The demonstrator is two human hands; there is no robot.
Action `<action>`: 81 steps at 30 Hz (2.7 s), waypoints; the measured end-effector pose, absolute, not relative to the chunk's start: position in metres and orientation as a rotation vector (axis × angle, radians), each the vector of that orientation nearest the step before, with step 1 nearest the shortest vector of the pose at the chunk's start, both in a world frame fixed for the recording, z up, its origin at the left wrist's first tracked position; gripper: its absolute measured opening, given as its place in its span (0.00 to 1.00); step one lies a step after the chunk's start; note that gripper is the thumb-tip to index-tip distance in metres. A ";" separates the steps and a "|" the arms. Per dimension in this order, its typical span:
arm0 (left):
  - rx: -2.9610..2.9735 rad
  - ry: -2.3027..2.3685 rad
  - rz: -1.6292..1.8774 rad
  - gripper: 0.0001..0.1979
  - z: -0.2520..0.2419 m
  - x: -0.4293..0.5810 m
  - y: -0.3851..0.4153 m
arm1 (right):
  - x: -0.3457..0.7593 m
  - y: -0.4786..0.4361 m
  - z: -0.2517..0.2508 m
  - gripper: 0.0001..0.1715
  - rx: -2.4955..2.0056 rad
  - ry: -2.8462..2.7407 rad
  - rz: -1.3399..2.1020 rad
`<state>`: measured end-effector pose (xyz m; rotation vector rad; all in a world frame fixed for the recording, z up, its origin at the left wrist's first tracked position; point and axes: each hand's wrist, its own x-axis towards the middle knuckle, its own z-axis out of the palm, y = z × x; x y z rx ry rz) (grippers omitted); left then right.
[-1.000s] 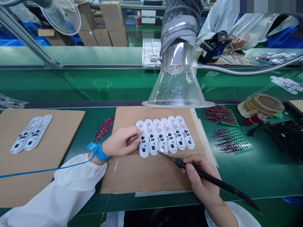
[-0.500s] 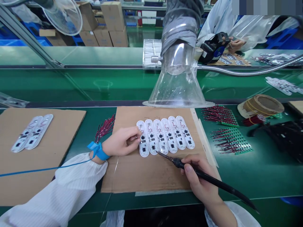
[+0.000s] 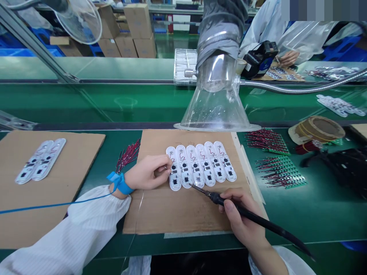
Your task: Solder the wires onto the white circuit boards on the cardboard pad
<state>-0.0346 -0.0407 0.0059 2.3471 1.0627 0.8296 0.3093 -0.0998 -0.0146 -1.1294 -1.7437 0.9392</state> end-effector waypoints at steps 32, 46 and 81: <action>2.271 1.044 0.789 0.06 0.008 -0.046 -0.037 | 0.290 -0.112 -0.021 0.05 -1.166 -1.697 1.014; 2.304 1.013 0.737 0.05 0.005 -0.044 -0.037 | 0.291 -0.109 -0.021 0.05 -1.155 -1.773 1.023; 2.291 1.015 0.709 0.07 0.005 -0.044 -0.036 | 0.286 -0.105 -0.014 0.11 -1.098 -1.848 1.030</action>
